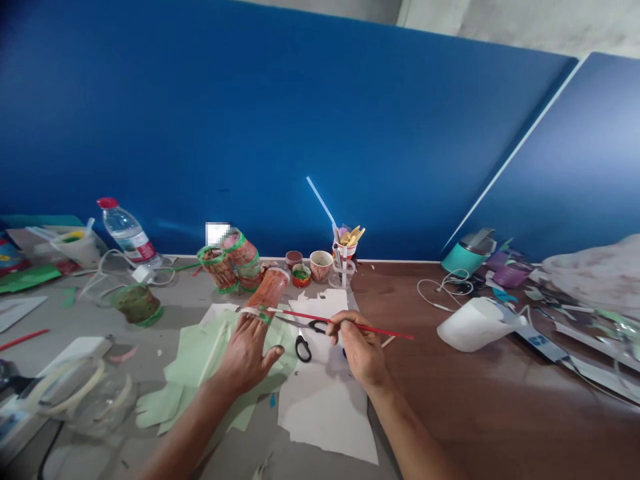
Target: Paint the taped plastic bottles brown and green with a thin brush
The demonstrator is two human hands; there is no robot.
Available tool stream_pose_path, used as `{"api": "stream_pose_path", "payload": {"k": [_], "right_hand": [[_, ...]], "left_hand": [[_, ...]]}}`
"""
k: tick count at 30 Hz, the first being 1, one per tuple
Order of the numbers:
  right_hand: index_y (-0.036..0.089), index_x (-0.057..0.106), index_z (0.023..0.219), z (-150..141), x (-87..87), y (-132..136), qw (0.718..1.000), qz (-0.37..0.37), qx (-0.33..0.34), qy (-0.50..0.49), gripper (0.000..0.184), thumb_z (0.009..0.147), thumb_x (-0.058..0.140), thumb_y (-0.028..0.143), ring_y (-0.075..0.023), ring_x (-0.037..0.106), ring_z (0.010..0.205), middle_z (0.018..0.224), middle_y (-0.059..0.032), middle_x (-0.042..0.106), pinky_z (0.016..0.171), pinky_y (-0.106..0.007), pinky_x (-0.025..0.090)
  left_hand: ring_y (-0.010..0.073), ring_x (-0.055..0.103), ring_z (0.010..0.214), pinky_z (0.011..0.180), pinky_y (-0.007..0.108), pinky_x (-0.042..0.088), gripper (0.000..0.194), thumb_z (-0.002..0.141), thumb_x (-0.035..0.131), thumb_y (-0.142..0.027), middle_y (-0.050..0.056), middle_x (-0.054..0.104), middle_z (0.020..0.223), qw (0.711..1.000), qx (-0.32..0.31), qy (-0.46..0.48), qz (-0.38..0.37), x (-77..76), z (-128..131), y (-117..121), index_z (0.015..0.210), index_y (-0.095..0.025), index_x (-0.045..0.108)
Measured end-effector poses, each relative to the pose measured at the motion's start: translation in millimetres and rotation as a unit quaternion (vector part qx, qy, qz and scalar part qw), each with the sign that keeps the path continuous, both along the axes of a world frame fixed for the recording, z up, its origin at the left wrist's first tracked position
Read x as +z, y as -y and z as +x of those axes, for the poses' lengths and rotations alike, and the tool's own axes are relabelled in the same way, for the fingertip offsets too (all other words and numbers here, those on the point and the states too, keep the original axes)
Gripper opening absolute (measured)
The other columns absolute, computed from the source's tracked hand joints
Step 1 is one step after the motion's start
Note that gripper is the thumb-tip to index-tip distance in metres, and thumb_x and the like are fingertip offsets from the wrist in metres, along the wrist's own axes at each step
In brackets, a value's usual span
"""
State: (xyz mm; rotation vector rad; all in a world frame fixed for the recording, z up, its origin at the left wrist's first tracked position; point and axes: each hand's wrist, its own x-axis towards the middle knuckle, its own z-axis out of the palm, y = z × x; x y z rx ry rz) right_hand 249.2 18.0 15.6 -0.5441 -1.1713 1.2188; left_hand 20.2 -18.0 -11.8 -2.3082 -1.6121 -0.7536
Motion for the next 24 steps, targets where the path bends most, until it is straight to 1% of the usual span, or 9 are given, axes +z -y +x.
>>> {"api": "stream_pose_path", "payload": {"k": [3, 6, 10, 13, 15, 18, 19, 21, 24], "right_hand": [[0.022, 0.074, 0.084, -3.1, -1.5, 2.1, 1.000, 0.008, 0.012, 0.027, 0.015, 0.083, 0.067, 0.036, -0.0161, 0.058, 0.059, 0.065, -0.0034, 0.066, 0.053, -0.028, 0.046], [0.022, 0.074, 0.081, -1.2, 0.1, 2.0, 0.999, 0.011, 0.008, 0.037, 0.014, 0.083, 0.066, 0.033, -0.0156, 0.057, 0.058, 0.064, -0.0033, 0.066, 0.052, -0.027, 0.045], [0.021, 0.073, 0.074, 6.1, 5.0, -1.1, 0.999, 0.003, -0.021, 0.035, 0.012, 0.079, 0.066, 0.029, -0.0154, 0.055, 0.056, 0.060, -0.0032, 0.064, 0.047, -0.025, 0.041], [0.022, 0.074, 0.075, 7.0, 6.9, -2.0, 1.000, 0.000, -0.025, 0.017, 0.011, 0.079, 0.067, 0.030, -0.0151, 0.055, 0.055, 0.060, -0.0027, 0.063, 0.047, -0.025, 0.041], [0.023, 0.074, 0.079, 4.4, 5.9, -1.0, 1.000, 0.005, -0.011, 0.006, 0.012, 0.080, 0.067, 0.032, -0.0156, 0.056, 0.057, 0.062, -0.0030, 0.065, 0.049, -0.026, 0.041], [0.023, 0.075, 0.083, -0.1, 1.4, 1.1, 1.000, 0.015, 0.014, 0.017, 0.014, 0.083, 0.066, 0.034, -0.0161, 0.056, 0.060, 0.067, -0.0040, 0.067, 0.051, -0.027, 0.043], [0.023, 0.074, 0.084, -0.8, -0.2, 1.5, 0.999, 0.017, 0.020, 0.027, 0.014, 0.084, 0.066, 0.033, -0.0161, 0.057, 0.061, 0.068, -0.0040, 0.067, 0.053, -0.028, 0.044], [0.022, 0.074, 0.084, -0.1, -2.2, 1.7, 0.998, 0.018, 0.028, 0.047, 0.013, 0.085, 0.064, 0.031, -0.0161, 0.057, 0.062, 0.070, -0.0039, 0.067, 0.055, -0.029, 0.045], [0.022, 0.074, 0.081, 5.8, -0.6, 0.0, 0.998, 0.011, 0.010, 0.061, 0.013, 0.083, 0.063, 0.028, -0.0159, 0.057, 0.061, 0.067, -0.0033, 0.066, 0.054, -0.028, 0.044]], "left_hand": [[0.0325, 0.062, 0.096, 0.097, 0.050, 0.043, 0.041, 0.090, 0.049, -0.049, 0.014, 0.067, 0.092, 1.000, 0.002, -0.017, -0.008, 0.3, 2.1, 0.9, 0.102, -0.011, 0.059], [0.0320, 0.063, 0.092, 0.095, 0.049, 0.044, 0.038, 0.089, 0.051, -0.049, 0.013, 0.066, 0.087, 1.000, 0.010, -0.021, -0.012, 1.3, 2.5, 1.4, 0.093, -0.013, 0.061], [0.0312, 0.062, 0.096, 0.097, 0.048, 0.044, 0.040, 0.089, 0.053, -0.048, 0.013, 0.068, 0.094, 1.000, 0.021, -0.021, -0.007, 2.5, 1.1, 1.2, 0.106, -0.013, 0.059], [0.0320, 0.062, 0.100, 0.099, 0.049, 0.043, 0.045, 0.087, 0.056, -0.048, 0.014, 0.068, 0.098, 0.999, 0.022, -0.026, -0.011, 2.7, 1.5, 0.9, 0.113, -0.011, 0.057], [0.0328, 0.063, 0.100, 0.098, 0.049, 0.044, 0.045, 0.085, 0.059, -0.049, 0.015, 0.069, 0.096, 0.999, 0.018, -0.036, -0.019, 2.9, 3.3, 1.0, 0.109, -0.010, 0.059], [0.0327, 0.064, 0.097, 0.098, 0.049, 0.044, 0.038, 0.083, 0.062, -0.050, 0.015, 0.069, 0.093, 0.998, 0.015, -0.049, -0.037, 3.6, 7.3, 1.5, 0.094, -0.014, 0.061], [0.0327, 0.065, 0.097, 0.098, 0.049, 0.044, 0.038, 0.082, 0.063, -0.051, 0.015, 0.070, 0.094, 0.998, 0.012, -0.051, -0.042, 4.0, 8.6, 1.8, 0.092, -0.014, 0.061], [0.0330, 0.065, 0.100, 0.101, 0.050, 0.043, 0.041, 0.080, 0.065, -0.053, 0.016, 0.070, 0.098, 0.997, 0.008, -0.050, -0.051, 4.9, 10.5, 2.4, 0.094, -0.014, 0.062], [0.0330, 0.066, 0.101, 0.103, 0.049, 0.042, 0.043, 0.079, 0.067, -0.053, 0.017, 0.071, 0.098, 0.997, 0.010, -0.047, -0.067, 6.3, 11.0, 3.2, 0.094, -0.013, 0.062]]}}
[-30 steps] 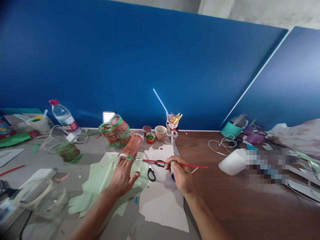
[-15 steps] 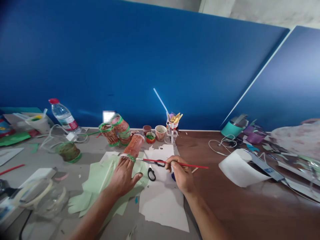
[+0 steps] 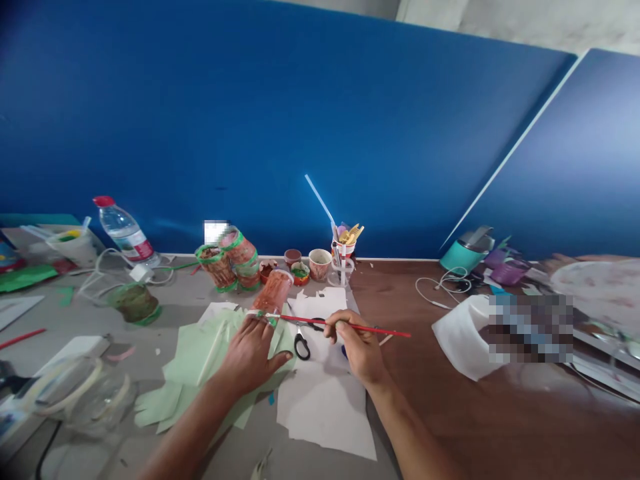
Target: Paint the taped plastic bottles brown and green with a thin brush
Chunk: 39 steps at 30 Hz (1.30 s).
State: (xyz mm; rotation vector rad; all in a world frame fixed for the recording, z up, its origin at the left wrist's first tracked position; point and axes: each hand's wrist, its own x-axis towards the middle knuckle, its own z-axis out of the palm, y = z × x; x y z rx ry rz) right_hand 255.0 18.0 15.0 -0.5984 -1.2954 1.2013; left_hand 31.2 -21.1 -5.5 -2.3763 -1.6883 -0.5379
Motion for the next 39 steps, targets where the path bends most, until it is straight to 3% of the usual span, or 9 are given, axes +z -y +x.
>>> {"api": "stream_pose_path", "payload": {"k": [6, 13, 20, 25, 31, 39], "right_hand": [[0.022, 0.072, 0.072, 8.1, 8.5, -4.7, 0.998, 0.003, -0.058, -0.033, 0.011, 0.078, 0.065, 0.027, -0.0139, 0.053, 0.054, 0.060, -0.0016, 0.062, 0.048, -0.025, 0.039], [0.021, 0.073, 0.081, -2.3, 2.7, 0.5, 1.000, 0.000, -0.014, 0.005, 0.014, 0.082, 0.064, 0.033, -0.0163, 0.055, 0.059, 0.065, -0.0035, 0.065, 0.053, -0.028, 0.043], [0.021, 0.072, 0.071, 8.0, 6.6, -4.0, 0.999, -0.010, -0.046, -0.004, 0.012, 0.077, 0.065, 0.028, -0.0143, 0.052, 0.054, 0.058, -0.0018, 0.061, 0.048, -0.026, 0.037], [0.022, 0.073, 0.076, 3.1, 7.6, -3.5, 0.998, -0.010, -0.049, -0.040, 0.012, 0.078, 0.067, 0.033, -0.0153, 0.054, 0.056, 0.063, -0.0027, 0.063, 0.050, -0.027, 0.040], [0.022, 0.073, 0.077, -7.7, 9.4, 1.9, 1.000, -0.003, -0.012, -0.014, 0.015, 0.080, 0.067, 0.035, -0.0162, 0.054, 0.057, 0.062, -0.0035, 0.064, 0.050, -0.028, 0.041], [0.022, 0.071, 0.068, 8.2, 12.6, -4.6, 0.997, 0.002, -0.074, -0.016, 0.010, 0.075, 0.064, 0.025, -0.0131, 0.052, 0.052, 0.063, -0.0017, 0.061, 0.048, -0.026, 0.038]], "left_hand": [[0.0333, 0.065, 0.107, 0.102, 0.050, 0.043, 0.048, 0.079, 0.067, -0.053, 0.017, 0.071, 0.103, 1.000, 0.009, 0.003, -0.017, 1.9, -0.9, 0.1, 0.103, -0.013, 0.061], [0.0320, 0.067, 0.100, 0.101, 0.050, 0.043, 0.040, 0.078, 0.068, -0.053, 0.012, 0.072, 0.095, 1.000, -0.002, 0.003, -0.023, 2.6, 4.9, 1.4, 0.094, -0.017, 0.062], [0.0343, 0.065, 0.103, 0.100, 0.051, 0.043, 0.042, 0.079, 0.067, -0.052, 0.016, 0.072, 0.098, 1.000, 0.019, 0.020, -0.005, 1.1, -3.0, -0.4, 0.097, -0.014, 0.061], [0.0346, 0.064, 0.107, 0.104, 0.050, 0.040, 0.050, 0.078, 0.069, -0.051, 0.018, 0.071, 0.104, 1.000, 0.010, 0.020, -0.015, 2.2, -0.8, 0.4, 0.105, -0.010, 0.061], [0.0322, 0.068, 0.095, 0.098, 0.049, 0.045, 0.042, 0.078, 0.068, -0.055, 0.013, 0.073, 0.090, 0.999, -0.014, 0.007, -0.037, 4.7, 7.8, 3.6, 0.092, -0.015, 0.064], [0.0323, 0.067, 0.102, 0.101, 0.047, 0.044, 0.045, 0.076, 0.071, -0.053, 0.014, 0.074, 0.098, 0.999, -0.010, -0.013, -0.048, 4.0, 5.5, 3.8, 0.098, -0.014, 0.065]]}}
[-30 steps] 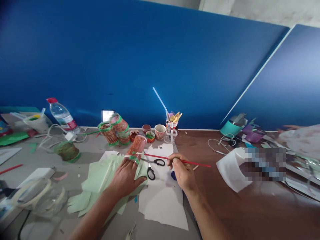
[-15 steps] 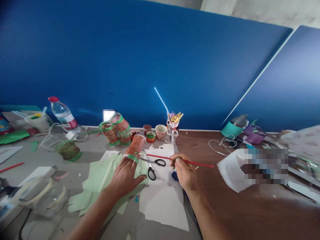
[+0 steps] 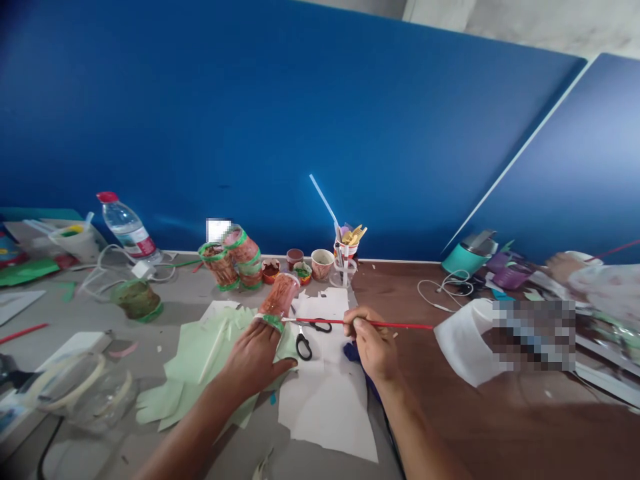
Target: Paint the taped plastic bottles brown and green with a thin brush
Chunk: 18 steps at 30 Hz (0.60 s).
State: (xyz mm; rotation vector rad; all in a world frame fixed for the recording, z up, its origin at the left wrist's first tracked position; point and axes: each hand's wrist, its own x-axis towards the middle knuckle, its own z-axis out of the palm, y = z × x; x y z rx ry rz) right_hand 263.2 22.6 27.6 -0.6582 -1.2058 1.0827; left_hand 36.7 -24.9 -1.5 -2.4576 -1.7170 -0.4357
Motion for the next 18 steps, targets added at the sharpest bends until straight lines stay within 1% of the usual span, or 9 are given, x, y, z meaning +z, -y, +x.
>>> {"api": "stream_pose_path", "payload": {"k": [2, 4, 7, 11, 14, 18], "right_hand": [[0.022, 0.071, 0.068, 0.5, 1.4, -0.7, 1.000, -0.001, -0.012, -0.014, 0.010, 0.075, 0.064, 0.025, -0.0131, 0.052, 0.052, 0.064, -0.0017, 0.061, 0.048, -0.026, 0.037], [0.022, 0.070, 0.071, -2.6, 1.6, 0.2, 1.000, -0.003, -0.007, -0.012, 0.010, 0.076, 0.064, 0.027, -0.0141, 0.052, 0.053, 0.062, -0.0019, 0.061, 0.048, -0.027, 0.038], [0.021, 0.070, 0.075, -8.5, -1.2, 2.5, 1.000, -0.003, 0.018, 0.020, 0.012, 0.079, 0.063, 0.030, -0.0152, 0.052, 0.055, 0.061, -0.0024, 0.061, 0.049, -0.027, 0.039], [0.021, 0.071, 0.076, -7.1, -4.5, 3.3, 0.997, 0.000, 0.032, 0.068, 0.014, 0.081, 0.060, 0.028, -0.0153, 0.053, 0.057, 0.061, -0.0022, 0.062, 0.051, -0.027, 0.039], [0.021, 0.070, 0.071, -0.6, -0.7, 2.3, 0.999, -0.003, 0.008, 0.053, 0.013, 0.078, 0.060, 0.025, -0.0141, 0.051, 0.054, 0.061, -0.0015, 0.060, 0.050, -0.027, 0.038], [0.021, 0.069, 0.067, 2.2, 5.3, 1.3, 0.999, -0.001, -0.032, 0.015, 0.012, 0.075, 0.061, 0.025, -0.0129, 0.049, 0.051, 0.057, -0.0007, 0.058, 0.048, -0.026, 0.036]], "left_hand": [[0.0325, 0.067, 0.104, 0.102, 0.046, 0.043, 0.047, 0.076, 0.071, -0.053, 0.015, 0.074, 0.100, 1.000, 0.001, 0.001, 0.000, -1.1, 0.2, -0.2, 0.100, -0.014, 0.065], [0.0325, 0.066, 0.108, 0.104, 0.046, 0.042, 0.050, 0.076, 0.071, -0.054, 0.016, 0.073, 0.105, 1.000, -0.002, 0.004, 0.003, -2.6, 1.1, -0.4, 0.105, -0.014, 0.064], [0.0327, 0.063, 0.114, 0.107, 0.046, 0.040, 0.057, 0.076, 0.072, -0.054, 0.018, 0.072, 0.111, 1.000, -0.014, 0.002, 0.000, -4.4, 3.0, -0.3, 0.112, -0.011, 0.063], [0.0326, 0.062, 0.117, 0.108, 0.045, 0.040, 0.059, 0.075, 0.072, -0.056, 0.018, 0.071, 0.114, 1.000, -0.018, -0.007, -0.010, -7.3, 4.5, 0.2, 0.114, -0.012, 0.063], [0.0327, 0.062, 0.117, 0.108, 0.046, 0.040, 0.059, 0.076, 0.072, -0.055, 0.017, 0.071, 0.116, 1.000, -0.021, -0.012, -0.003, -10.7, 4.4, 0.4, 0.116, -0.014, 0.063], [0.0331, 0.062, 0.116, 0.108, 0.047, 0.040, 0.057, 0.075, 0.072, -0.055, 0.018, 0.071, 0.114, 1.000, -0.017, -0.011, -0.002, -13.8, 4.3, 0.4, 0.113, -0.014, 0.064]]}}
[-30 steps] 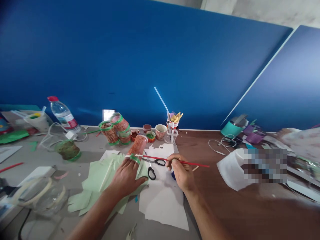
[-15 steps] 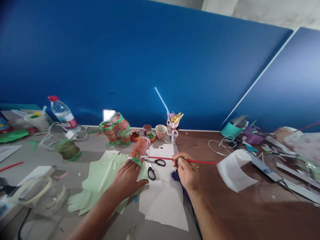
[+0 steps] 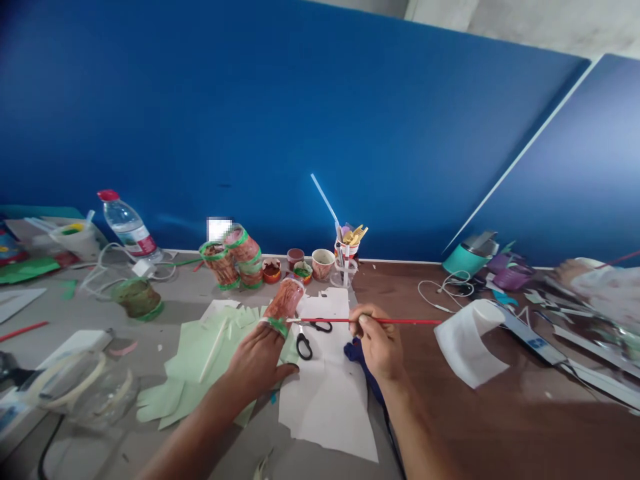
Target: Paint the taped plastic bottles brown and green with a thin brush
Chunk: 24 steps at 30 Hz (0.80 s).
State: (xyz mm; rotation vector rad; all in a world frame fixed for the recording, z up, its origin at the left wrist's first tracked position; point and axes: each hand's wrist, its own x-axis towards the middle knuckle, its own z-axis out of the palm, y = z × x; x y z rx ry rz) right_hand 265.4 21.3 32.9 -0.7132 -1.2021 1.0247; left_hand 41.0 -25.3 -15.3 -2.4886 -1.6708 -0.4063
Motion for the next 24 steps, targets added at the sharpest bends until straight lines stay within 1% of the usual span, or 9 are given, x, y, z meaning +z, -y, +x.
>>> {"api": "stream_pose_path", "payload": {"k": [7, 12, 15, 18, 20, 21, 22, 23, 24], "right_hand": [[0.021, 0.070, 0.076, -5.7, -10.4, 1.2, 0.996, -0.005, 0.055, 0.071, 0.015, 0.082, 0.059, 0.028, -0.0155, 0.052, 0.056, 0.060, -0.0019, 0.061, 0.051, -0.028, 0.039], [0.021, 0.069, 0.071, -0.4, -9.0, 0.2, 0.999, -0.011, 0.033, 0.035, 0.014, 0.079, 0.058, 0.025, -0.0143, 0.050, 0.054, 0.058, -0.0010, 0.059, 0.050, -0.027, 0.036], [0.021, 0.070, 0.069, 1.0, -7.0, -0.3, 0.999, -0.017, 0.024, 0.022, 0.013, 0.077, 0.060, 0.024, -0.0137, 0.051, 0.052, 0.058, -0.0009, 0.059, 0.049, -0.026, 0.037], [0.021, 0.071, 0.070, 0.3, -6.5, 0.2, 1.000, -0.012, 0.020, 0.009, 0.011, 0.077, 0.062, 0.024, -0.0127, 0.051, 0.052, 0.064, -0.0019, 0.064, 0.048, -0.026, 0.037], [0.022, 0.072, 0.073, -1.2, -6.4, 1.3, 1.000, 0.000, 0.020, -0.017, 0.009, 0.077, 0.064, 0.025, -0.0124, 0.052, 0.053, 0.070, -0.0025, 0.067, 0.048, -0.025, 0.038], [0.023, 0.072, 0.075, -2.4, -6.4, 2.0, 0.999, 0.007, 0.024, -0.032, 0.009, 0.078, 0.065, 0.026, -0.0125, 0.053, 0.054, 0.071, -0.0027, 0.068, 0.048, -0.025, 0.039], [0.023, 0.073, 0.076, -3.8, -6.7, 2.7, 0.999, 0.012, 0.032, -0.043, 0.009, 0.079, 0.065, 0.027, -0.0129, 0.054, 0.055, 0.071, -0.0028, 0.068, 0.048, -0.025, 0.040], [0.024, 0.073, 0.078, -5.3, -7.3, 3.5, 0.998, 0.015, 0.042, -0.049, 0.009, 0.080, 0.066, 0.028, -0.0134, 0.055, 0.056, 0.070, -0.0028, 0.068, 0.048, -0.025, 0.040], [0.024, 0.074, 0.080, -6.8, -8.3, 4.1, 0.997, 0.016, 0.054, -0.048, 0.010, 0.081, 0.066, 0.029, -0.0140, 0.055, 0.057, 0.069, -0.0028, 0.068, 0.049, -0.025, 0.041]], "left_hand": [[0.0328, 0.063, 0.115, 0.108, 0.045, 0.039, 0.061, 0.072, 0.075, -0.055, 0.018, 0.071, 0.112, 1.000, -0.003, 0.010, -0.003, 1.4, 1.8, 0.1, 0.114, -0.012, 0.063], [0.0346, 0.064, 0.109, 0.107, 0.049, 0.040, 0.050, 0.074, 0.074, -0.051, 0.018, 0.072, 0.104, 0.998, 0.023, 0.051, -0.012, 7.8, -3.2, -0.2, 0.103, -0.011, 0.064], [0.0350, 0.061, 0.113, 0.106, 0.052, 0.038, 0.049, 0.083, 0.063, -0.051, 0.018, 0.069, 0.107, 0.993, 0.028, 0.113, 0.030, 11.9, -10.4, -1.3, 0.110, -0.010, 0.061], [0.0332, 0.056, 0.118, 0.105, 0.054, 0.038, 0.050, 0.093, 0.040, -0.050, 0.019, 0.065, 0.117, 0.969, 0.018, 0.237, 0.062, 14.0, -17.2, -3.7, 0.119, -0.011, 0.056], [0.0315, 0.052, 0.122, 0.106, 0.054, 0.038, 0.052, 0.095, 0.030, -0.051, 0.018, 0.063, 0.123, 0.938, 0.014, 0.345, 0.035, 14.0, -19.5, -6.0, 0.119, -0.014, 0.058], [0.0305, 0.050, 0.125, 0.108, 0.053, 0.037, 0.053, 0.096, 0.028, -0.051, 0.017, 0.062, 0.125, 0.913, 0.012, 0.408, 0.002, 13.6, -19.6, -7.3, 0.119, -0.016, 0.059], [0.0296, 0.048, 0.128, 0.110, 0.052, 0.035, 0.052, 0.096, 0.028, -0.051, 0.016, 0.062, 0.127, 0.868, 0.006, 0.494, -0.047, 13.1, -18.9, -8.6, 0.119, -0.017, 0.060], [0.0288, 0.046, 0.131, 0.112, 0.051, 0.032, 0.051, 0.096, 0.028, -0.050, 0.014, 0.062, 0.128, 0.802, -0.004, 0.589, -0.103, 12.7, -17.4, -9.8, 0.120, -0.018, 0.061], [0.0283, 0.045, 0.133, 0.113, 0.050, 0.031, 0.050, 0.097, 0.029, -0.049, 0.014, 0.063, 0.127, 0.718, -0.016, 0.679, -0.153, 12.5, -15.5, -11.0, 0.120, -0.019, 0.061]]}}
